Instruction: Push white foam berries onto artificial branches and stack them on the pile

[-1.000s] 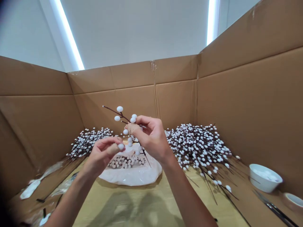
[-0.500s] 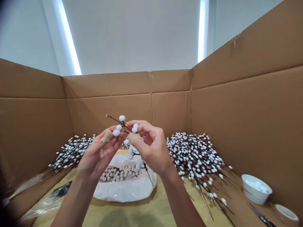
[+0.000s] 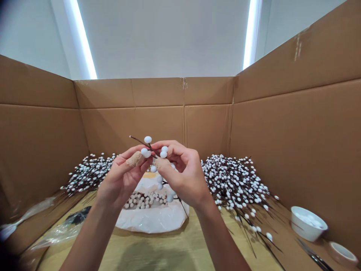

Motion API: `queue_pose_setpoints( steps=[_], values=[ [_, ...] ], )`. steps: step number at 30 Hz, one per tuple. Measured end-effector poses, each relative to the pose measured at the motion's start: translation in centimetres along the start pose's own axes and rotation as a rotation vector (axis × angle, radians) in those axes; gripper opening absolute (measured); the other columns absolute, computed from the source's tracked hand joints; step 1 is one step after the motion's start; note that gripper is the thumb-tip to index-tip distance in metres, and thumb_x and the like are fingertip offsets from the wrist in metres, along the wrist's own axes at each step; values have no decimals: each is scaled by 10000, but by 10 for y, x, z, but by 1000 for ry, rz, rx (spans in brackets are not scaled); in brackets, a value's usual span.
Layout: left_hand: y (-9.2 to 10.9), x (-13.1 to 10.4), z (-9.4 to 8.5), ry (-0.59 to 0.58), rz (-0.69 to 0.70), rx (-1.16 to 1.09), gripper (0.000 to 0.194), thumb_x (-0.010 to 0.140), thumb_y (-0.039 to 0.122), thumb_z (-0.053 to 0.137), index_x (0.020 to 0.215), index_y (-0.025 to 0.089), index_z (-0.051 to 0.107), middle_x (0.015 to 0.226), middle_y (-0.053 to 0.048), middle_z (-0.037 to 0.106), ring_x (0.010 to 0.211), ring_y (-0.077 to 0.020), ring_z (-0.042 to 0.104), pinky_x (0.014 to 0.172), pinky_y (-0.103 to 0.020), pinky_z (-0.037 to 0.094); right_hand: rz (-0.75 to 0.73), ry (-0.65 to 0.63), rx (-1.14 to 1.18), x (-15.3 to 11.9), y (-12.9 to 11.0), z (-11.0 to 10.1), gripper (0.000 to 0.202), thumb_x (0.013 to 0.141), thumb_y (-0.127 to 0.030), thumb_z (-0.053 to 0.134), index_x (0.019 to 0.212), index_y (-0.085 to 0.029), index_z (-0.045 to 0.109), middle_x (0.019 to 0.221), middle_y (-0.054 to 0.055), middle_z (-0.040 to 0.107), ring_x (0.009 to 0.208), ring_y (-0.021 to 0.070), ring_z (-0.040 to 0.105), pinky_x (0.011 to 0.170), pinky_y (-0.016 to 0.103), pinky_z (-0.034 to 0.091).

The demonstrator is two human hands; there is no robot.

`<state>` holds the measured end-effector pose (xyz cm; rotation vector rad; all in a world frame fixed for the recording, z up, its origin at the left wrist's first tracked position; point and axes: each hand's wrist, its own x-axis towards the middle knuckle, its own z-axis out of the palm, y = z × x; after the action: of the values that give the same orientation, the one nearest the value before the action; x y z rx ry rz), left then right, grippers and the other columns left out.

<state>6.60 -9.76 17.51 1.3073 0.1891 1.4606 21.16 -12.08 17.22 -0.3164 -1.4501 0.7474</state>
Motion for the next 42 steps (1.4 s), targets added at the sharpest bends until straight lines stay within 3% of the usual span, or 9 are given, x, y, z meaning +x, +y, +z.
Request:
queue_pose_setpoints(
  steps=[6, 16, 27, 42],
  values=[
    [-3, 1, 0, -30, 0, -41, 135, 702, 164, 758, 836, 173, 770, 879, -33, 761, 853, -118, 695, 829, -167, 547, -19, 1, -24, -1, 0, -2, 167, 785, -116, 638, 901, -206, 717, 1019, 32, 688, 859, 131, 644, 724, 216, 515],
    [-6, 2, -3, -72, 16, -87, 118, 748, 121, 730, 858, 144, 765, 887, -24, 765, 851, -105, 694, 828, -151, 548, -18, 9, -9, -1, 2, -1, 125, 767, -82, 640, 762, -190, 701, 969, 8, 683, 825, 105, 649, 698, 180, 522],
    [-11, 5, -9, -65, 27, -34, 137, 708, 141, 772, 844, 158, 767, 842, -21, 769, 805, -96, 698, 800, -139, 545, 5, 10, -35, 1, 3, -1, 91, 750, -96, 630, 749, -172, 679, 941, 30, 704, 774, 110, 655, 669, 201, 535],
    [-8, 7, -16, -62, -47, 59, 69, 732, 161, 770, 800, 175, 774, 817, -12, 771, 772, -93, 703, 796, -158, 558, 39, 12, -75, 4, 7, -3, 103, 725, -78, 644, 667, -162, 656, 935, 28, 713, 755, 101, 651, 655, 183, 524]
  ],
)
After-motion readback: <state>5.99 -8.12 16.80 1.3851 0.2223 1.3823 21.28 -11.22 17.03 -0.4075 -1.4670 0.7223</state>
